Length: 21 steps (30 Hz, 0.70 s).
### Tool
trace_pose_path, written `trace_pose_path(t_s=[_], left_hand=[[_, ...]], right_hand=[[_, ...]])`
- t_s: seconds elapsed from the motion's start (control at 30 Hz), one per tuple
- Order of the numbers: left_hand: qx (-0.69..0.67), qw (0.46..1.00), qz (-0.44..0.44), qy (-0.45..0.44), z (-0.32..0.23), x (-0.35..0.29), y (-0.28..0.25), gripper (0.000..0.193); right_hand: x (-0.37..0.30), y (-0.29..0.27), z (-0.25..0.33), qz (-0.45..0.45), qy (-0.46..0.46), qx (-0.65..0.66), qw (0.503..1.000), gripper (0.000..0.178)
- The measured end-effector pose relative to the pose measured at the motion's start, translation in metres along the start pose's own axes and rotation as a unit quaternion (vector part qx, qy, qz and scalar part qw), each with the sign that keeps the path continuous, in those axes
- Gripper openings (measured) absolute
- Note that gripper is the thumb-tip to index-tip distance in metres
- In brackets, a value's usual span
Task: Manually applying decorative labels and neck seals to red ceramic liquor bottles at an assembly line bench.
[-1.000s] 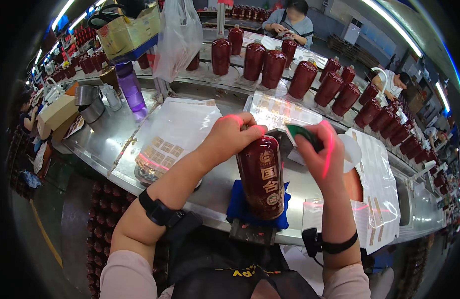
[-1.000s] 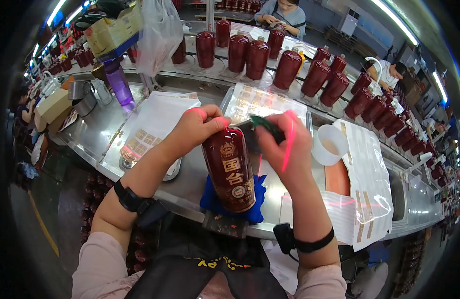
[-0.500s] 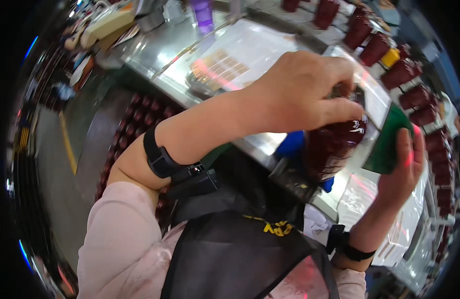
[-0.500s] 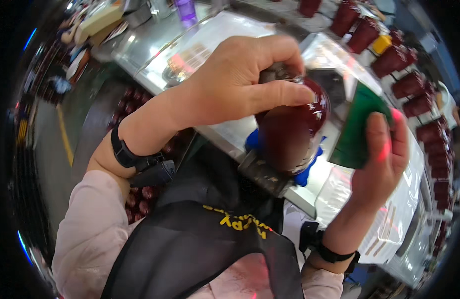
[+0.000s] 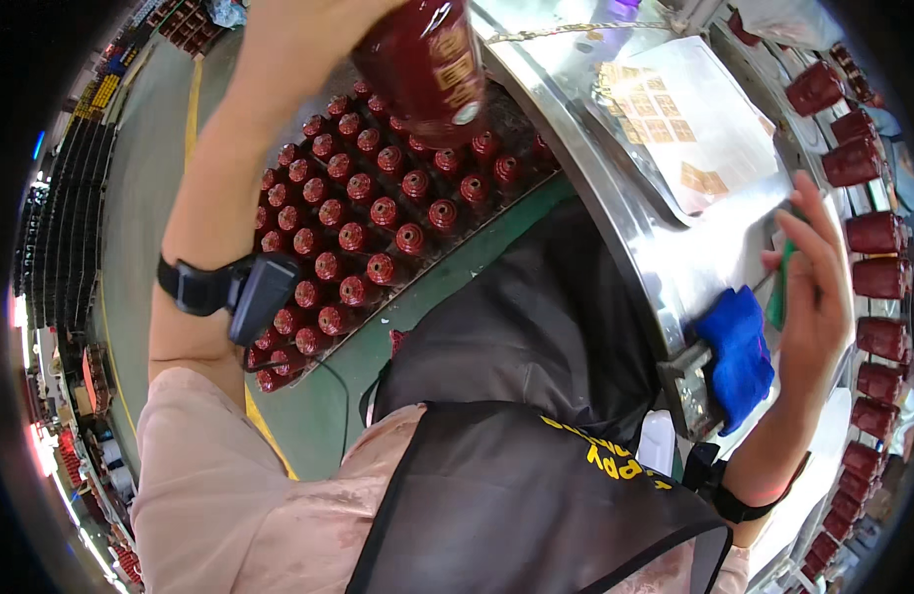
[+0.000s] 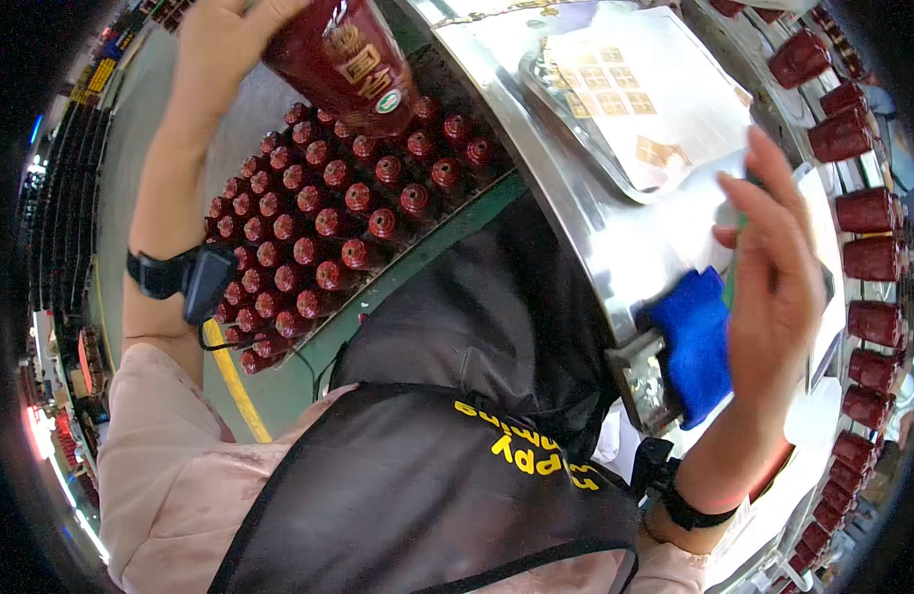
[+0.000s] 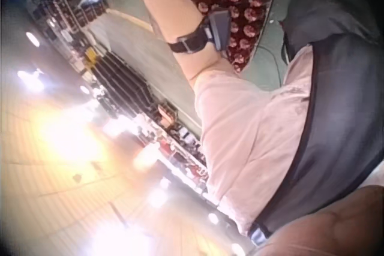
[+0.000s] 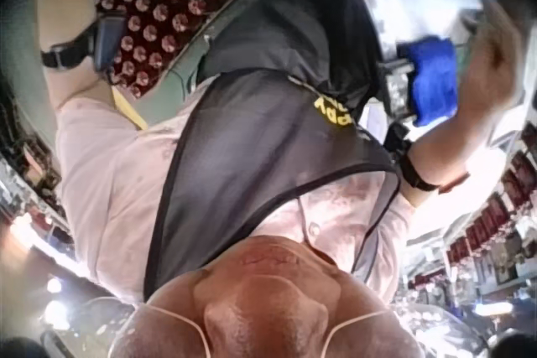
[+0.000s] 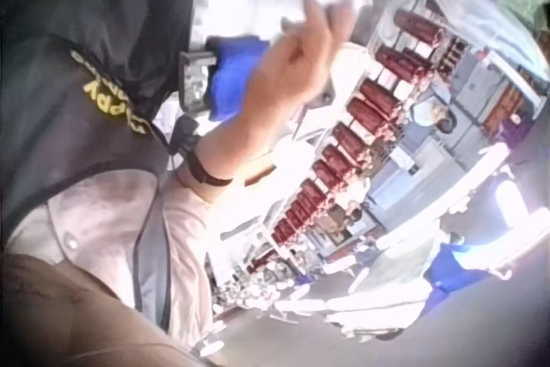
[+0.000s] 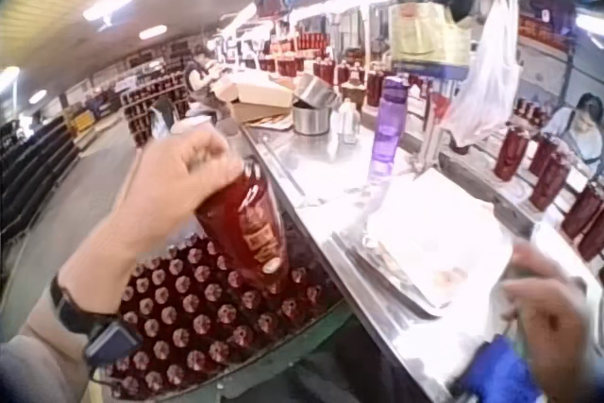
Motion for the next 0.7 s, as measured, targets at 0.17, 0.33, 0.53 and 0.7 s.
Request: trace_pose_path(t_s=[0.17, 0.33, 0.53, 0.7], left_hand=[[0.145, 0.971, -0.105, 0.158, 0.126, 0.024, 0.126, 0.033], [0.114, 0.982, -0.104, 0.107, 0.168, 0.047, 0.248, 0.033], [0.052, 0.998, -0.012, 0.022, 0.177, 0.078, 0.384, 0.038], [0.082, 0.99, 0.103, 0.054, 0.158, 0.084, 0.504, 0.03]], right_hand=[[0.026, 0.102, -0.007, 0.113, -0.011, -0.161, 0.981, 0.042], [0.035, 0.164, -0.032, 0.196, 0.008, -0.245, 0.949, 0.049], [0.039, 0.199, -0.045, 0.223, -0.019, -0.313, 0.923, 0.034], [0.039, 0.205, -0.047, 0.24, -0.026, -0.315, 0.918, 0.029]])
Point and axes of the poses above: each hand's wrist, its own x-axis towards the middle knuckle, its own y-axis out of the palm, z = x × y, the point moved 9 cm from there along x, towards the middle knuckle, and after that the axes turned 15 degrees about x, right-handed, at the moved point
